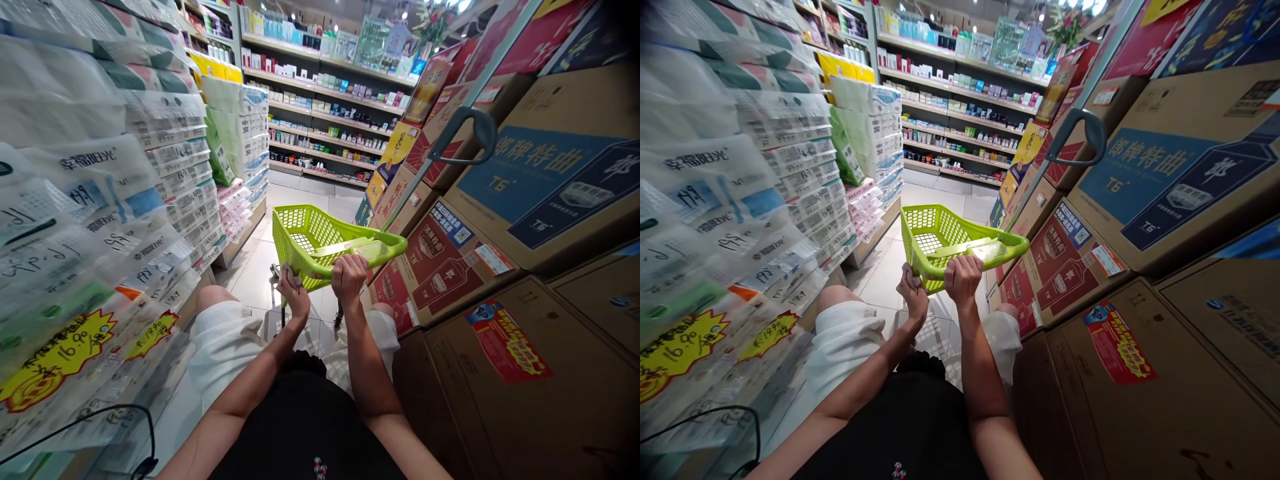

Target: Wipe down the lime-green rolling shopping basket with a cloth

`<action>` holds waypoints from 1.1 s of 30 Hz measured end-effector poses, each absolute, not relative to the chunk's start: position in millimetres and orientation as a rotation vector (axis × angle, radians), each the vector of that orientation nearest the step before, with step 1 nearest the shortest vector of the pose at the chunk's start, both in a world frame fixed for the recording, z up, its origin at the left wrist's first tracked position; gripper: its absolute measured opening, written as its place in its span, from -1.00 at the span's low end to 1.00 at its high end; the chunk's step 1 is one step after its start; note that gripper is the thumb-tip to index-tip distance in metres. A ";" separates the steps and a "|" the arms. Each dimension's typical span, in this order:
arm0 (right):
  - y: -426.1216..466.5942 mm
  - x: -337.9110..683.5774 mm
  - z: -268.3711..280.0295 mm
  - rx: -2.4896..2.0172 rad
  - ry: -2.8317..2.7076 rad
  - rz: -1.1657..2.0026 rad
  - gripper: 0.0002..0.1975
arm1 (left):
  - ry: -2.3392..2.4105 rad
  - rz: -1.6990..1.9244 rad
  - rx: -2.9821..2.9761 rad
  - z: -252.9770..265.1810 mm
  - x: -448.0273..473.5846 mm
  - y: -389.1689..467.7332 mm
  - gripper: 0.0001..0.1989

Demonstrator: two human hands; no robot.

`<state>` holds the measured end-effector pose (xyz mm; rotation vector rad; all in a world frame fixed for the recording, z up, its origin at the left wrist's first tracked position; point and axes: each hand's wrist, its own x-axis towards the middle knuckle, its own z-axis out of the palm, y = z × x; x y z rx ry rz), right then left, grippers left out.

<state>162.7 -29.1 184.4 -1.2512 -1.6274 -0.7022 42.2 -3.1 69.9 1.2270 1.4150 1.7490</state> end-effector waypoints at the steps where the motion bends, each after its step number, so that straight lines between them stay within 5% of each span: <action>1: -29.0 162.9 184.2 -1.257 -1.629 -0.704 -0.58 | 1.422 1.792 1.231 73.2 44.3 -3.2 -0.40; 12: -28.3 164.2 180.8 -1.279 -1.655 -0.665 -0.63 | 1.405 1.663 1.168 45.7 66.2 -14.8 -0.55; 21: -29.2 161.9 183.9 -1.253 -1.630 -0.693 -0.60 | 1.536 1.732 1.052 40.6 53.3 2.4 -0.55; 27: -28.6 163.0 182.1 -1.261 -1.616 -0.647 -0.61 | 1.297 1.907 1.338 72.8 42.4 1.2 -0.34; 33: -31.9 160.1 182.6 -1.288 -1.609 -0.546 -0.63 | 1.434 1.842 1.203 47.5 33.6 3.0 -0.45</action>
